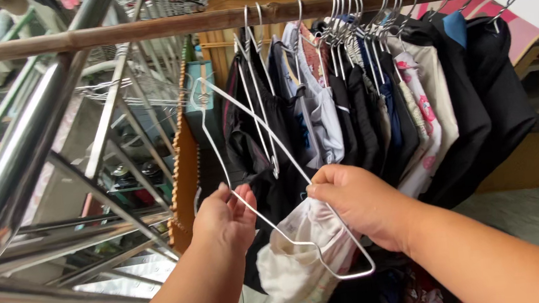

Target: The person hangs various garments, including shorts and underwear, onto a clothes rack using hangers. They retrieve items from a red basin, place them on hangers, and hang them on the rack.

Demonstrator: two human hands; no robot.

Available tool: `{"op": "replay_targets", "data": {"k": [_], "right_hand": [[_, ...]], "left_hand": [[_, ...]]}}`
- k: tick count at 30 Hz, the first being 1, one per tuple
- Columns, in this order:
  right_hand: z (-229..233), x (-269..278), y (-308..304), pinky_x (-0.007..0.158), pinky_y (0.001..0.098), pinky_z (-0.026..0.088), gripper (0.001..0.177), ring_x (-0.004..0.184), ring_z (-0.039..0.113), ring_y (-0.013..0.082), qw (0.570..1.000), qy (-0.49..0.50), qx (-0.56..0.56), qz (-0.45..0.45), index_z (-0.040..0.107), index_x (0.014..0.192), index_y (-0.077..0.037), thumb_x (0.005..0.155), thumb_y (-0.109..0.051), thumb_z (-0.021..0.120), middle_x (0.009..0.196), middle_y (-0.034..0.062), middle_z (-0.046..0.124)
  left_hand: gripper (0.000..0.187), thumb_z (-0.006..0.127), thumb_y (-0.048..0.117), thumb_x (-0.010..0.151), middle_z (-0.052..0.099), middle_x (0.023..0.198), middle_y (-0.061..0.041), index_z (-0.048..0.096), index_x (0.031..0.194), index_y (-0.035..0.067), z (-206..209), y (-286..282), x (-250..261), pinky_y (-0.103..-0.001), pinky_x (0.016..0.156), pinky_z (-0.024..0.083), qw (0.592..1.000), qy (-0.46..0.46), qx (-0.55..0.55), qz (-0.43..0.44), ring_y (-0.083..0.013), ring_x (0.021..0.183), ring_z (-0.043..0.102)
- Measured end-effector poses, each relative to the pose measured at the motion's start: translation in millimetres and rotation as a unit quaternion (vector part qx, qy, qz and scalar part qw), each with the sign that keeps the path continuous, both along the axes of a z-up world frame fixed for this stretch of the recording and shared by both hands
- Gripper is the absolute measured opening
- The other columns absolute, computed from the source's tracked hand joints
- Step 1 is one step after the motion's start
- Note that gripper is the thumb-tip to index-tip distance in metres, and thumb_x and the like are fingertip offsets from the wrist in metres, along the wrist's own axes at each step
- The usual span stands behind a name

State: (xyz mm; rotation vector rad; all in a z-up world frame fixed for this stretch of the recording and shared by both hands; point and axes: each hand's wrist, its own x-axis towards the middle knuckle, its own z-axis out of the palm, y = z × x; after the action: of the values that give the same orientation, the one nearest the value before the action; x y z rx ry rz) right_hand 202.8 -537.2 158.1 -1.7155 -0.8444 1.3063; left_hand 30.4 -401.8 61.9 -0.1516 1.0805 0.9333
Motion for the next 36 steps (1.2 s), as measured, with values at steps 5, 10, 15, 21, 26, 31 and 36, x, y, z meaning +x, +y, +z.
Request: {"op": "replay_targets", "data": {"k": [5, 10, 15, 21, 26, 31, 36], "right_hand": [[20, 6, -7, 0.069, 0.0281, 0.053, 0.02, 0.073, 0.064, 0.0126, 1.0, 0.018, 0.008, -0.002, 0.07, 0.1, -0.001, 0.093, -0.019, 0.065, 0.083, 0.0034, 0.07], [62, 24, -5, 0.074, 0.0318, 0.057, 0.032, 0.079, 0.07, 0.017, 0.999, 0.011, 0.021, 0.027, 0.067, 0.114, -0.003, 0.082, 0.0, 0.066, 0.088, 0.008, 0.07], [89, 28, 2, 0.075, 0.0326, 0.057, 0.036, 0.079, 0.069, 0.017, 0.995, 0.062, 0.041, 0.069, 0.064, 0.117, -0.002, 0.082, 0.004, 0.059, 0.092, 0.0087, 0.069], [114, 24, -4, 0.078, 0.0339, 0.058, 0.034, 0.083, 0.07, 0.018, 0.982, 0.128, 0.094, 0.105, 0.061, 0.117, -0.001, 0.084, 0.006, 0.056, 0.096, 0.0097, 0.069], [132, 33, -13, 0.078, 0.0366, 0.06, 0.039, 0.082, 0.07, 0.0184, 0.978, 0.141, 0.132, 0.077, 0.06, 0.119, -0.005, 0.083, 0.006, 0.053, 0.096, 0.0097, 0.069], [110, 50, -17, 0.075, 0.0354, 0.057, 0.033, 0.082, 0.068, 0.0206, 0.995, -0.003, 0.103, -0.007, 0.063, 0.113, -0.002, 0.082, 0.006, 0.056, 0.095, 0.011, 0.069], [77, 69, -22, 0.079, 0.0355, 0.054, 0.025, 0.09, 0.068, 0.0205, 0.917, -0.364, 0.162, 0.027, 0.069, 0.103, -0.001, 0.078, 0.003, 0.066, 0.097, 0.0097, 0.071]], "left_hand": [[0.03, 0.054, 0.038, 0.104, 0.06, 0.076, -0.002, 0.063, 0.105, 0.009, 47, -17, -30, -0.027, 0.053, 0.039, 0.977, -0.111, 0.159, -0.093, -0.0121, 0.056, 0.047], [0.066, 0.031, 0.067, 0.1, 0.044, 0.059, 0.0, 0.066, 0.086, 0.013, 89, -26, -74, -0.028, 0.048, 0.023, 0.972, -0.045, 0.223, -0.051, -0.0122, 0.047, 0.026], [0.073, 0.023, 0.058, 0.105, 0.036, 0.051, -0.001, 0.061, 0.066, 0.01, 96, -21, -65, -0.033, 0.049, 0.023, 0.949, -0.074, 0.3, -0.059, -0.0158, 0.047, 0.025], [0.06, 0.03, 0.043, 0.105, 0.032, 0.048, -0.003, 0.05, 0.058, 0.011, 80, -19, -38, -0.036, 0.052, 0.027, 0.945, -0.086, 0.312, -0.046, -0.0177, 0.047, 0.025], [0.052, 0.042, 0.037, 0.101, 0.03, 0.048, -0.004, 0.053, 0.059, 0.008, 60, -34, -37, -0.038, 0.052, 0.029, 0.92, 0.086, 0.343, -0.169, -0.0199, 0.046, 0.027], [0.056, 0.052, 0.042, 0.093, 0.057, 0.053, -0.012, 0.068, 0.059, 0.001, 66, -32, -48, -0.04, 0.058, 0.046, 0.735, 0.47, 0.415, -0.257, -0.0245, 0.053, 0.054], [0.048, 0.051, 0.043, 0.094, 0.065, 0.06, -0.017, 0.069, 0.069, 0.005, 97, -27, -58, -0.046, 0.067, 0.051, 0.563, 0.596, 0.507, -0.265, -0.0376, 0.063, 0.064]]}}
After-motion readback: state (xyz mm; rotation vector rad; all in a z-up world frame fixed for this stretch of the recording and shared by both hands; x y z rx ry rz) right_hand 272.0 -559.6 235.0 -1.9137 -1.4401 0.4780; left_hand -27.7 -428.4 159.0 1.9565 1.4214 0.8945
